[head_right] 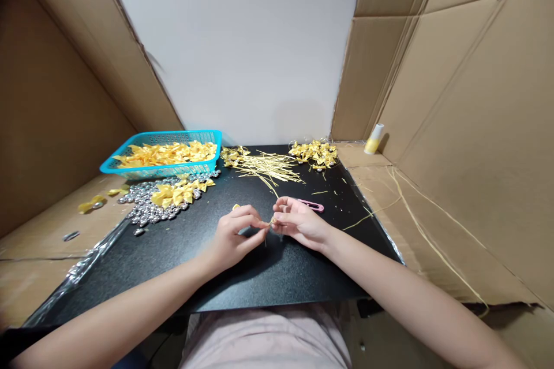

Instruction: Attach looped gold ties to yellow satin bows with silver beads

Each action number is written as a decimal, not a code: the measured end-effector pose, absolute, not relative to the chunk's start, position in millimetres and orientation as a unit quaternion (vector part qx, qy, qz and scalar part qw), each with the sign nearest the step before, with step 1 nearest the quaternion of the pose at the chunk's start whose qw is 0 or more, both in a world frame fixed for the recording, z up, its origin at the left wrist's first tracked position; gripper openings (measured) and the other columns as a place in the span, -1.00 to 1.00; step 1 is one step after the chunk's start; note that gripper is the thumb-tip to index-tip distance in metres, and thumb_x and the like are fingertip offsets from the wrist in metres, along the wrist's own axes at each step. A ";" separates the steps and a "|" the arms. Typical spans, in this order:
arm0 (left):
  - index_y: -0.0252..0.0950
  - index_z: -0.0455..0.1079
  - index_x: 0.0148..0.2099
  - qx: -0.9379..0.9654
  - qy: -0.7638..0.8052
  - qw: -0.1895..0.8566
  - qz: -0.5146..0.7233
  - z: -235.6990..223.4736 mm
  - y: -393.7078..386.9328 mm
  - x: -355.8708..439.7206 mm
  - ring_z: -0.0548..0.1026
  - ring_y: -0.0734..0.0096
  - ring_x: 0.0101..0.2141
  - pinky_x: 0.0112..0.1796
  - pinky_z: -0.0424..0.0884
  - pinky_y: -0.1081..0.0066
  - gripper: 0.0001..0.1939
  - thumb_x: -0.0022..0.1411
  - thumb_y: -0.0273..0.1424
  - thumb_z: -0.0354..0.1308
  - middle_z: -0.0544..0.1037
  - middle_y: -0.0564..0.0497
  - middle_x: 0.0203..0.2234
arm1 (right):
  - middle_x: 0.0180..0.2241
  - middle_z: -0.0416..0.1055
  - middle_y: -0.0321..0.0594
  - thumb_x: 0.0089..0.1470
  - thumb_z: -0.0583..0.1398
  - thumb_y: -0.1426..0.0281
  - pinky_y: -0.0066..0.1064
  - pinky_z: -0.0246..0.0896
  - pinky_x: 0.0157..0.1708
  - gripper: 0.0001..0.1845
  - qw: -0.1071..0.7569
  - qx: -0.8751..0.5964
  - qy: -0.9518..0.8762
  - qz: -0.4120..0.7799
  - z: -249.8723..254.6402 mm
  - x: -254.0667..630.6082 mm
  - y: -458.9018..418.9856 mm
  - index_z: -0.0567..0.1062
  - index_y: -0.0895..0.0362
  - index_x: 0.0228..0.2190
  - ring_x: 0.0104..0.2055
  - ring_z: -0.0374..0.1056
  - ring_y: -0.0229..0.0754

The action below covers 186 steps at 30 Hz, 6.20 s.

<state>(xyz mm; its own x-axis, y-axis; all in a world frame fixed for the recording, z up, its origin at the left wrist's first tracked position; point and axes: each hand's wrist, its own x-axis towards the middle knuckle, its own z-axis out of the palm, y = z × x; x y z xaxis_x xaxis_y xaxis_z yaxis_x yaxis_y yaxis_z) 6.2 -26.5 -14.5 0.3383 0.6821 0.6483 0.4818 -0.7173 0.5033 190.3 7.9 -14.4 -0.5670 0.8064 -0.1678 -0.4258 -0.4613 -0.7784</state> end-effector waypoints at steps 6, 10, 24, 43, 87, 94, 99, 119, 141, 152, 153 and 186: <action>-0.31 0.49 -0.43 0.787 0.381 0.155 0.460 -15.5 -25.4 6.9 0.42 0.49 -0.50 -0.43 0.30 0.50 -0.90 0.14 -0.48 0.20 0.47 0.04 -0.55 | -0.41 0.37 -0.40 -0.29 0.46 0.42 -0.46 0.29 -0.28 -0.64 0.379 -0.290 -0.396 0.785 -12.8 190.0 9.1 0.45 0.13 -0.41 -0.43 0.36 -0.40; -0.31 0.49 -0.44 0.779 0.392 0.159 0.462 -15.0 -25.5 6.6 0.43 0.49 -0.50 -0.40 0.29 0.48 -0.90 0.13 -0.49 0.21 0.49 0.05 -0.54 | -0.46 0.35 -0.37 -0.22 0.39 0.37 -0.41 0.25 -0.27 -0.73 0.385 -0.319 -0.421 0.757 -15.9 190.0 12.1 0.48 0.13 -0.41 -0.41 0.33 -0.34; -0.30 0.49 -0.44 0.781 0.393 0.149 0.462 -15.0 -25.1 4.9 0.44 0.48 -0.49 -0.39 0.30 0.47 -0.90 0.13 -0.48 0.22 0.47 0.06 -0.55 | -0.39 0.41 -0.22 -0.02 0.21 0.50 -0.23 0.16 -0.24 -0.93 0.439 -0.292 -0.842 0.115 -6.6 201.7 -0.1 0.51 0.11 -0.45 -0.31 0.34 -0.15; -0.31 0.47 -0.47 0.786 0.390 0.146 0.458 -15.0 -25.5 6.6 0.44 0.47 -0.50 -0.41 0.31 0.48 -0.89 0.11 -0.49 0.21 0.48 0.05 -0.57 | -0.41 0.42 -0.23 0.02 0.18 0.49 -0.22 0.12 -0.23 -0.91 0.440 -0.303 -0.843 0.067 -11.6 200.8 3.6 0.44 0.08 -0.48 -0.33 0.36 -0.16; -0.30 0.45 -0.49 0.784 0.400 0.161 0.447 -15.4 -24.0 6.2 0.45 0.47 -0.50 -0.40 0.31 0.47 -0.88 0.10 -0.48 0.20 0.49 0.06 -0.57 | -0.39 0.42 -0.29 -0.01 0.29 0.44 -0.28 0.31 -0.21 -0.88 0.464 -0.307 -0.717 0.420 -16.3 190.8 0.4 0.42 0.06 -0.40 -0.32 0.38 -0.20; -0.31 0.45 -0.49 0.782 0.398 0.169 0.449 -15.4 -24.0 6.2 0.44 0.47 -0.50 -0.41 0.31 0.48 -0.87 0.11 -0.49 0.19 0.47 0.05 -0.57 | -0.40 0.41 -0.30 -0.06 0.33 0.40 -0.28 0.30 -0.20 -0.81 0.474 -0.299 -0.677 0.478 -15.9 189.9 1.5 0.41 0.07 -0.41 -0.33 0.37 -0.22; -0.30 0.45 -0.49 0.782 0.406 0.169 0.442 -15.5 -24.2 5.9 0.43 0.46 -0.50 -0.41 0.30 0.47 -0.86 0.11 -0.46 0.19 0.47 0.05 -0.57 | -0.42 0.43 -0.32 -0.13 0.38 0.35 -0.30 0.30 -0.20 -0.73 0.477 -0.302 -0.640 0.521 -17.0 189.2 4.0 0.39 0.08 -0.42 -0.33 0.39 -0.22; -0.31 0.47 -0.49 0.770 0.423 0.185 0.440 -14.5 -23.9 5.9 0.42 0.49 -0.50 -0.37 0.26 0.47 -0.88 0.10 -0.49 0.20 0.46 0.07 -0.58 | -0.44 0.47 -0.34 -0.28 0.44 0.32 -0.38 0.29 -0.31 -0.60 0.469 -0.329 -0.578 0.581 -22.0 188.0 10.3 0.39 0.09 -0.41 -0.40 0.39 -0.28; -0.28 0.48 -0.48 0.759 0.443 0.204 0.430 -17.8 -23.0 2.8 0.42 0.48 -0.47 -0.33 0.26 0.44 -0.88 0.11 -0.46 0.22 0.49 0.08 -0.55 | -0.35 0.58 -0.20 -0.07 0.30 0.29 -0.21 0.30 -0.09 -0.78 0.389 -0.348 -0.637 0.566 -17.0 196.7 18.2 0.53 0.13 -0.34 -0.22 0.50 -0.11; -0.28 0.47 -0.49 0.758 0.447 0.206 0.427 -15.6 -24.1 3.4 0.43 0.47 -0.48 -0.32 0.29 0.43 -0.87 0.11 -0.46 0.20 0.49 0.08 -0.56 | -0.41 0.55 -0.26 -0.20 0.41 0.22 -0.23 0.36 -0.11 -0.66 0.447 -0.350 -0.588 0.576 -20.2 196.2 21.3 0.48 0.12 -0.39 -0.28 0.52 -0.15; -0.28 0.47 -0.49 0.758 0.448 0.206 0.427 -15.8 -23.9 3.3 0.43 0.47 -0.48 -0.32 0.29 0.43 -0.86 0.11 -0.46 0.20 0.49 0.08 -0.56 | -0.41 0.56 -0.26 -0.20 0.41 0.23 -0.23 0.36 -0.10 -0.66 0.451 -0.351 -0.585 0.576 -19.8 196.3 21.2 0.48 0.12 -0.40 -0.28 0.52 -0.15; -0.30 0.43 -0.52 0.764 0.441 0.232 0.410 -15.5 -23.5 3.1 0.40 0.48 -0.50 -0.39 0.28 0.46 -0.85 0.10 -0.46 0.18 0.45 0.08 -0.58 | -0.35 0.50 -0.20 0.10 0.14 0.51 -0.29 0.37 -0.25 -0.85 0.441 -0.257 -0.838 0.194 -11.3 207.2 12.6 0.47 0.06 -0.30 -0.30 0.44 -0.17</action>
